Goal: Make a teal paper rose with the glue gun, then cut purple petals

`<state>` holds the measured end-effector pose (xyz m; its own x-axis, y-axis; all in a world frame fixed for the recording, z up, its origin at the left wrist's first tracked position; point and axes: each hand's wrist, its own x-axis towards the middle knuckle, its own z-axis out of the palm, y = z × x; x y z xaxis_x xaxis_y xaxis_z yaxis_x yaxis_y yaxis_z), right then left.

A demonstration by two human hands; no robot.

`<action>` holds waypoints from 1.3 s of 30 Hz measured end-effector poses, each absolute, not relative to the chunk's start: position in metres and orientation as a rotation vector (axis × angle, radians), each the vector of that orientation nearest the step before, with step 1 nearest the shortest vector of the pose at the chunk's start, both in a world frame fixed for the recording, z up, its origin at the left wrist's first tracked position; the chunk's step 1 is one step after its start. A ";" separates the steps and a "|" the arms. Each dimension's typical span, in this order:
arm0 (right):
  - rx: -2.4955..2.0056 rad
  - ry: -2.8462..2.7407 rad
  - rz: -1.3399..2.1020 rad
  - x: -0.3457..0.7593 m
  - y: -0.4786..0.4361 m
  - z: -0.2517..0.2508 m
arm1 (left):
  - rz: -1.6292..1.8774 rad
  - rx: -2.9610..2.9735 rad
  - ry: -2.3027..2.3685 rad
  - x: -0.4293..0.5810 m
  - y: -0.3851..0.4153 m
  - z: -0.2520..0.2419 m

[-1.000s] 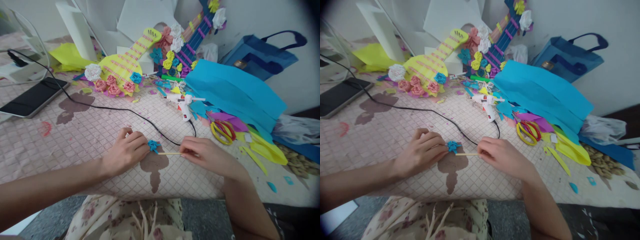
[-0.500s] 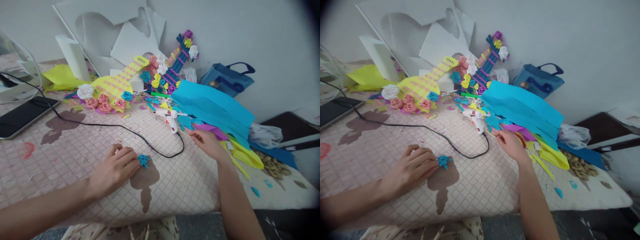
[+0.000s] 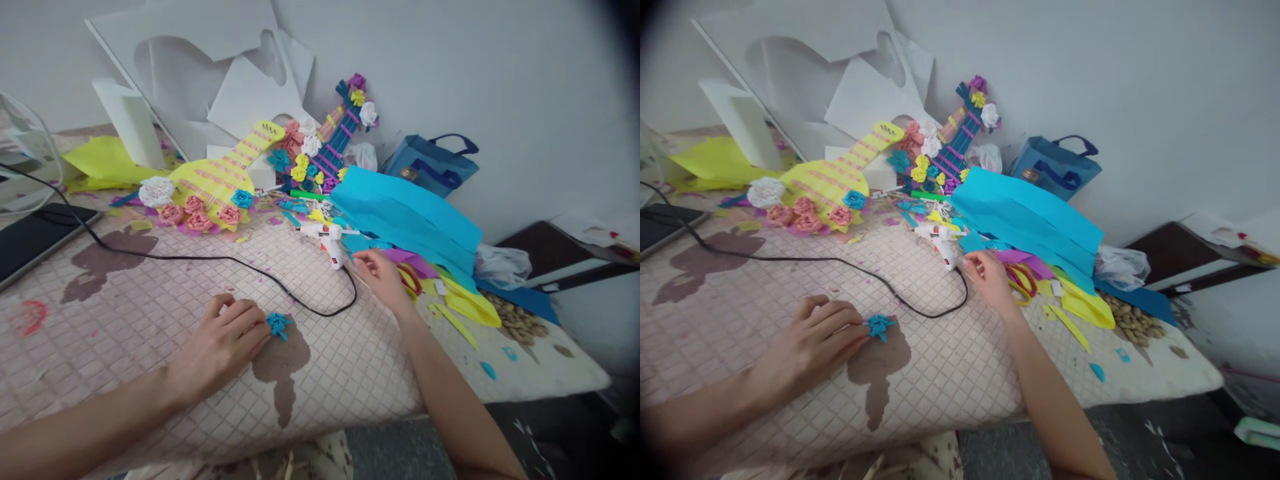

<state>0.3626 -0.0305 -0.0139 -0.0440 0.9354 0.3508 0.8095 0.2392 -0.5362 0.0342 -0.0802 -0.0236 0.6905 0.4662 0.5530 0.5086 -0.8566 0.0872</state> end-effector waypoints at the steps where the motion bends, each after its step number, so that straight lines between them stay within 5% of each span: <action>1: -1.589 -1.880 0.246 0.358 -0.028 -0.016 | -0.898 -2.811 -0.810 0.034 -0.080 -0.023; 18: -1.602 -1.916 0.408 0.318 0.000 -0.016 | -0.845 -2.814 -0.843 0.035 -0.080 -0.026; 26: -1.047 -2.030 1.430 0.349 -0.033 0.014 | -0.829 -2.815 -0.841 0.033 -0.081 -0.028; 39: -1.160 -2.506 1.218 0.327 -0.047 0.023 | -0.802 -2.778 -0.753 0.032 -0.081 -0.028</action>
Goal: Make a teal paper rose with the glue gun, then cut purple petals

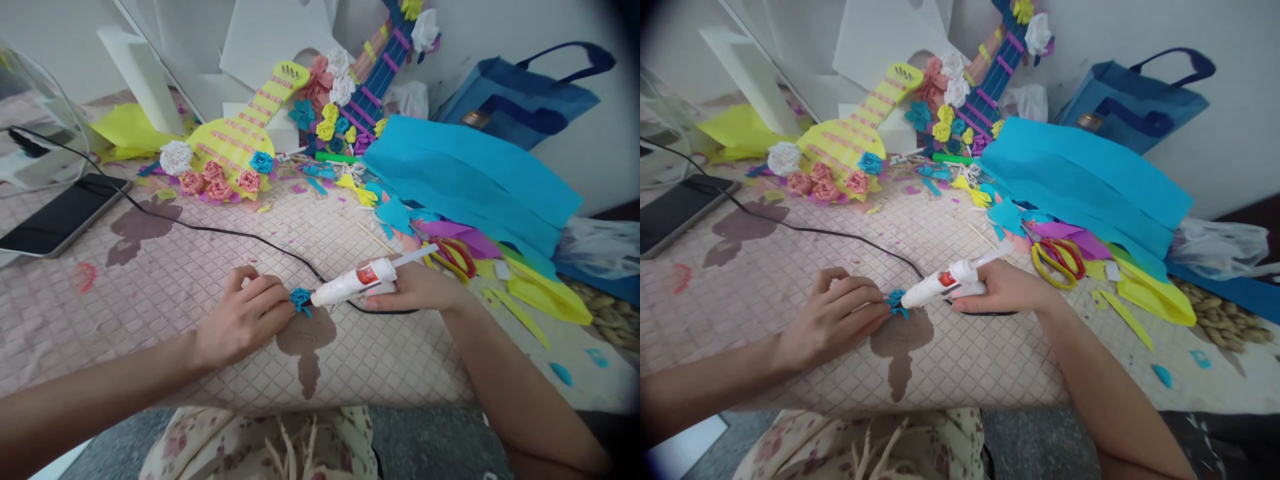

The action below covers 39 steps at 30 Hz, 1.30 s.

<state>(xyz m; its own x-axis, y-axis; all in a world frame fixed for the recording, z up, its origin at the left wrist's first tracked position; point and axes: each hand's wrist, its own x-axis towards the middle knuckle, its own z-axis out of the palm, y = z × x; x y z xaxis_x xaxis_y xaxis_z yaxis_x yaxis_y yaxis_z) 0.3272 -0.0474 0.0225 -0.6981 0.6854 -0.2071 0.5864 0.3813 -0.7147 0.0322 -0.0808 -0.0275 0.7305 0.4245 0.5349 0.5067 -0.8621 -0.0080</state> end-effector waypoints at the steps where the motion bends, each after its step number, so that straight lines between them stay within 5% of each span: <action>1: -1.156 -2.509 1.210 0.327 -0.048 0.022 | -0.803 -2.775 -0.751 0.032 -0.081 -0.028; 39: -1.137 -2.580 1.177 0.319 -0.049 0.023 | -0.820 -2.767 -0.780 0.035 -0.080 -0.027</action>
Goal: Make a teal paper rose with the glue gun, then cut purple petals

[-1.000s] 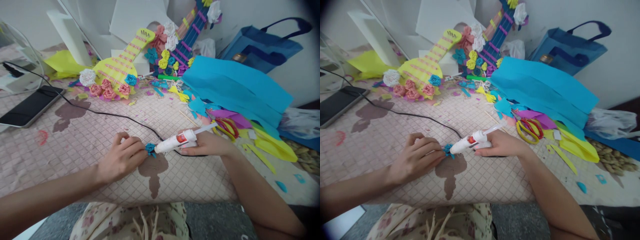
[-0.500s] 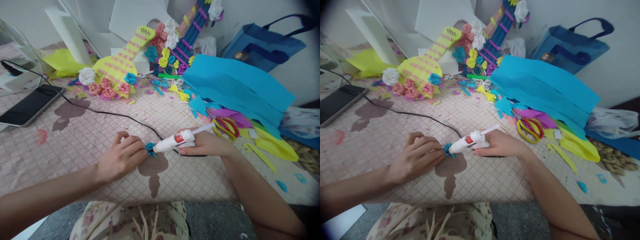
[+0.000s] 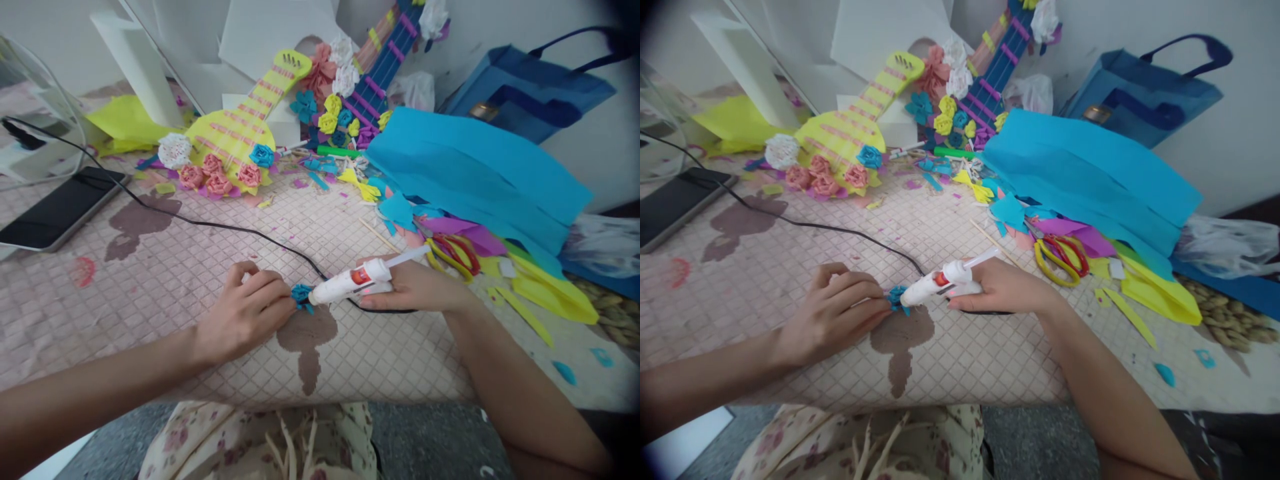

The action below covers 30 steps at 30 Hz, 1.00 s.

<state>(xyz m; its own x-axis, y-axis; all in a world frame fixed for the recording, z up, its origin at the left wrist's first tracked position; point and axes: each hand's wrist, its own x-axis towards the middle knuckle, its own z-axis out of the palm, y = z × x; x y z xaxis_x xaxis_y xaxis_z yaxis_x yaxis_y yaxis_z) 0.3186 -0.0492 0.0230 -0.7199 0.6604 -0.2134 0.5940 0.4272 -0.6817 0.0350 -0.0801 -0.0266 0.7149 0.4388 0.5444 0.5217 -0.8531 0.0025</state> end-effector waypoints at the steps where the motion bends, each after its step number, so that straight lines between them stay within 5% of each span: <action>1: -1.134 -2.580 1.178 0.319 -0.049 0.023 | -0.819 -2.766 -0.783 0.035 -0.080 -0.027; 30: -1.149 -2.571 1.157 0.319 -0.049 0.020 | -0.828 -2.781 -0.784 0.035 -0.080 -0.028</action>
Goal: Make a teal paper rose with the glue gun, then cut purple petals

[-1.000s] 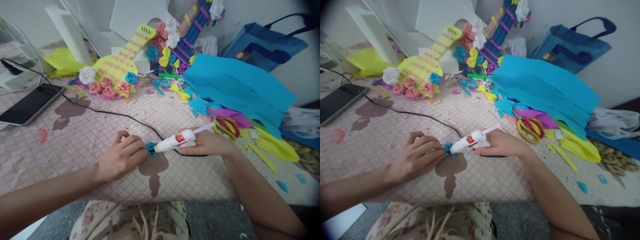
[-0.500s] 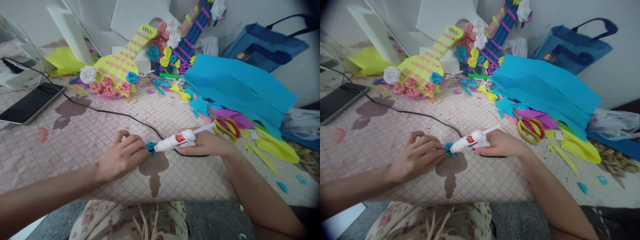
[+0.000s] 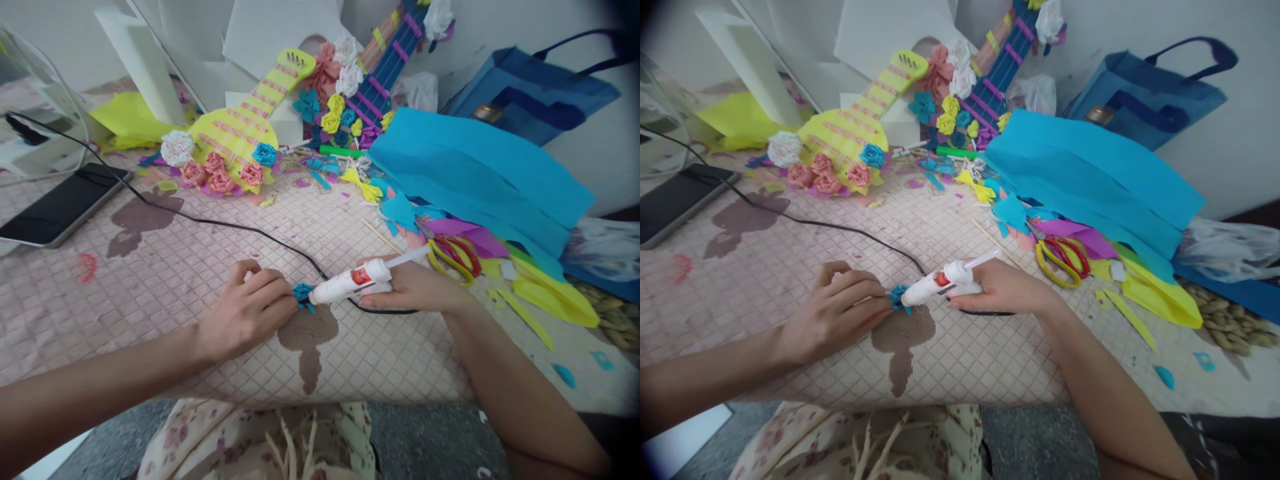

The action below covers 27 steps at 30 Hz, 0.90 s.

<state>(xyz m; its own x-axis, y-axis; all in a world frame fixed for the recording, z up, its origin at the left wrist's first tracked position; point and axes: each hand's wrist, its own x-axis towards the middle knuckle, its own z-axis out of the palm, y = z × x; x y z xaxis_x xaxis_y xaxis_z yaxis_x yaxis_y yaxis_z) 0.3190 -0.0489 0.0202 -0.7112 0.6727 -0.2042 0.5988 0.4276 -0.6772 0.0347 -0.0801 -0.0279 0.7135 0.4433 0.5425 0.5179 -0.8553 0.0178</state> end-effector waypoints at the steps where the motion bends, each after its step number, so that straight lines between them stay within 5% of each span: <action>1: -1.158 -2.569 1.159 0.320 -0.049 0.020 | -0.824 -2.784 -0.785 0.035 -0.080 -0.028; 27: -1.253 -2.477 1.110 0.330 -0.042 0.022 | -0.858 -3.116 -1.164 0.038 -0.077 -0.025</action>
<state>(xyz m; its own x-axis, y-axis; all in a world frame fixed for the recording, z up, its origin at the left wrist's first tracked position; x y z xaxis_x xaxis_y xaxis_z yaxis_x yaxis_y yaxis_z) 0.3303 -0.0418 0.0223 -0.6391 0.7469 -0.1836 0.6342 0.3767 -0.6752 0.0383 -0.0767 -0.0249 0.6533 0.6737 0.3454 0.5294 -0.7327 0.4277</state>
